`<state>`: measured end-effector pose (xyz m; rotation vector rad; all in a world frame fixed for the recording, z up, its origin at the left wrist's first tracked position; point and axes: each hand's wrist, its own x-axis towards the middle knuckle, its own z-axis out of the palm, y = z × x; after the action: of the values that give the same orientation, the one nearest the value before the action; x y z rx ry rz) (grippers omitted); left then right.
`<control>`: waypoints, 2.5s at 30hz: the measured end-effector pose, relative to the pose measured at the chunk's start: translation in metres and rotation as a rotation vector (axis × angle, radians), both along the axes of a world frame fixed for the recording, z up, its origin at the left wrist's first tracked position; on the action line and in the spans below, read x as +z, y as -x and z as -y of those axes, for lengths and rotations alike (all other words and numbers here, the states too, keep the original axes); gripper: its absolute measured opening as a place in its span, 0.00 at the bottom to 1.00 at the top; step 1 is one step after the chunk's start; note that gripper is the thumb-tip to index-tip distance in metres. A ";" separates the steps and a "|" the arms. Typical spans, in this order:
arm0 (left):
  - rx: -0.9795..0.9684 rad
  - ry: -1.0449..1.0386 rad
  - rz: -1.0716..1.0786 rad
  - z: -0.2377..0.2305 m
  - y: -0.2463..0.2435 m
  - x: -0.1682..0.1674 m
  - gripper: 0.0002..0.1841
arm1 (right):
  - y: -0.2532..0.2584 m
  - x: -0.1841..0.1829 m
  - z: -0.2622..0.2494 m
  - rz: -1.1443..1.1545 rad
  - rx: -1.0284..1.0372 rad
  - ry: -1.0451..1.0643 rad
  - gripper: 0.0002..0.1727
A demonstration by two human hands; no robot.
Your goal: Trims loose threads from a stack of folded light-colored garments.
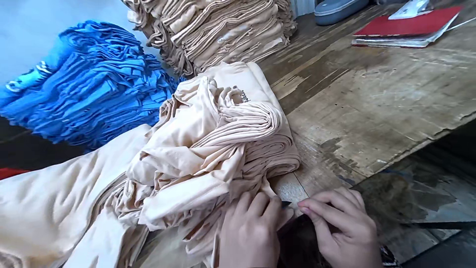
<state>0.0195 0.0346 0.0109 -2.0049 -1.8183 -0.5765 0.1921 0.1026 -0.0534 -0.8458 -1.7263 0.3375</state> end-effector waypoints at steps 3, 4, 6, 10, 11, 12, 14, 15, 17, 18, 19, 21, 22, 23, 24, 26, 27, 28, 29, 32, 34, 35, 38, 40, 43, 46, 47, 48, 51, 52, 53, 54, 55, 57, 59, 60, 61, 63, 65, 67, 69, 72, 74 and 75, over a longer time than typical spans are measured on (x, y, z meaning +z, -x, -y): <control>0.030 0.023 0.058 0.009 -0.005 -0.004 0.17 | -0.016 0.002 -0.001 0.093 0.031 0.039 0.07; 0.047 0.048 0.066 0.013 -0.006 -0.009 0.22 | -0.023 0.003 -0.002 0.150 0.053 0.058 0.09; 0.076 0.056 0.103 0.018 -0.003 -0.022 0.17 | -0.029 0.004 -0.002 0.237 0.081 0.077 0.18; 0.191 -0.088 0.323 0.031 0.029 0.003 0.09 | -0.006 0.008 0.001 0.299 -0.017 0.042 0.20; 0.231 -0.161 0.327 0.032 0.040 0.014 0.08 | 0.006 0.011 0.002 0.320 -0.024 0.064 0.23; 0.273 -0.237 0.303 0.030 0.050 0.023 0.08 | 0.021 0.016 0.003 0.339 0.000 0.103 0.28; 0.376 -0.355 0.206 0.018 0.062 0.033 0.08 | 0.059 0.024 0.004 0.386 0.084 0.200 0.40; 0.420 -0.401 0.160 0.009 0.065 0.036 0.08 | 0.078 0.029 0.004 0.446 0.105 0.251 0.46; 0.482 -0.452 0.088 -0.008 0.073 0.040 0.08 | 0.111 0.037 0.006 0.552 0.160 0.337 0.47; 0.507 -0.460 0.058 -0.014 0.081 0.042 0.08 | 0.119 0.037 0.006 0.536 0.235 0.357 0.37; 0.532 -0.464 0.031 -0.018 0.092 0.044 0.08 | 0.118 0.036 0.004 0.483 0.353 0.390 0.24; 0.563 -0.514 -0.037 -0.026 0.127 0.045 0.11 | 0.092 0.037 0.000 0.371 0.552 0.441 0.11; 0.549 -0.570 -0.085 -0.031 0.145 0.043 0.11 | 0.073 0.035 -0.002 0.328 0.593 0.404 0.12; 0.496 -0.619 -0.128 -0.034 0.159 0.040 0.12 | 0.053 0.032 -0.003 0.324 0.627 0.352 0.12; 0.419 -0.627 -0.152 -0.032 0.163 0.034 0.12 | 0.034 0.031 -0.002 0.370 0.657 0.306 0.11; 0.188 -0.571 -0.206 -0.020 0.155 0.011 0.12 | -0.001 0.042 0.005 0.571 0.673 0.294 0.10; 0.049 -0.549 -0.260 -0.012 0.150 -0.003 0.11 | -0.016 0.049 0.009 0.666 0.653 0.327 0.10; -0.071 -0.519 -0.291 -0.004 0.144 -0.015 0.10 | -0.028 0.053 0.010 0.737 0.612 0.360 0.09; -0.150 -0.480 -0.294 0.003 0.139 -0.025 0.10 | -0.037 0.055 0.009 0.798 0.552 0.393 0.09; -0.198 -0.325 -0.133 0.031 0.128 -0.042 0.10 | -0.050 0.058 0.008 0.952 0.370 0.511 0.14; -0.184 -0.159 0.072 0.053 0.114 -0.039 0.10 | -0.051 0.058 0.012 0.886 0.335 0.483 0.16; -0.202 -0.078 0.202 0.064 0.105 -0.035 0.13 | -0.049 0.058 0.015 0.798 0.332 0.432 0.14; -0.254 0.014 0.340 0.080 0.086 -0.037 0.20 | -0.035 0.058 0.022 0.487 0.287 0.260 0.09; -0.257 -0.015 0.294 0.079 0.085 -0.043 0.12 | -0.016 0.058 0.028 0.254 0.275 0.192 0.09; -0.292 -0.084 0.452 0.072 0.089 -0.030 0.09 | 0.028 0.057 0.043 0.067 0.288 0.181 0.14; -0.340 -0.125 0.596 0.061 0.091 -0.011 0.11 | 0.087 0.053 0.051 0.127 0.186 0.116 0.22; -0.358 -0.123 0.622 0.060 0.094 -0.005 0.12 | 0.104 0.049 0.045 0.204 0.101 0.082 0.28; -0.384 -0.108 0.647 0.061 0.098 0.000 0.12 | 0.114 0.048 0.034 0.264 0.033 0.079 0.33; -0.476 -0.026 0.747 0.072 0.115 0.005 0.11 | 0.090 0.055 -0.001 0.313 0.022 0.180 0.34; -0.496 0.040 0.763 0.075 0.119 0.002 0.12 | 0.067 0.053 -0.007 0.302 0.094 0.135 0.28; -0.488 0.142 0.751 0.079 0.121 -0.002 0.13 | 0.042 0.051 -0.010 0.291 0.243 0.073 0.19; -0.434 0.269 0.690 0.082 0.119 -0.005 0.13 | 0.017 0.051 -0.010 0.295 0.439 0.027 0.10; -0.343 0.397 0.589 0.084 0.114 -0.006 0.11 | -0.004 0.054 -0.007 0.342 0.609 0.019 0.07; -0.211 0.555 0.492 0.083 0.099 -0.007 0.11 | -0.033 0.060 -0.002 0.476 0.762 0.060 0.10; -0.184 0.542 0.615 0.079 0.081 0.000 0.19 | -0.048 0.064 0.000 0.585 0.744 0.133 0.10; -0.180 0.474 0.713 0.074 0.070 0.003 0.22 | -0.049 0.064 0.000 0.587 0.697 0.149 0.09; -0.170 0.377 0.792 0.068 0.060 0.004 0.22 | -0.046 0.063 0.001 0.545 0.645 0.148 0.09; -0.096 0.171 0.848 0.053 0.042 0.001 0.20 | -0.029 0.055 0.004 0.402 0.535 0.094 0.12; 0.006 0.009 0.787 0.039 0.031 -0.004 0.20 | -0.006 0.040 0.005 0.341 0.400 -0.033 0.14; 0.036 -0.051 0.688 0.032 0.025 -0.007 0.23 | 0.007 0.025 0.002 0.305 0.298 -0.166 0.07; 0.016 -0.045 0.610 0.033 0.025 -0.009 0.22 | 0.001 0.021 0.000 0.240 0.376 -0.157 0.04; 0.022 -0.004 0.525 0.043 0.029 -0.011 0.21 | -0.035 0.035 -0.003 0.426 0.692 0.071 0.07; 0.032 0.017 0.462 0.047 0.029 -0.008 0.21 | -0.054 0.046 -0.004 0.729 0.758 0.249 0.08; 0.033 0.030 0.437 0.048 0.028 -0.005 0.21 | -0.055 0.048 -0.002 0.812 0.706 0.283 0.11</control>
<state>-0.0084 -0.0131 0.0058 -1.9752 -2.1070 -1.0497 0.2472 0.1049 -0.0055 -0.5616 -2.7803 0.7981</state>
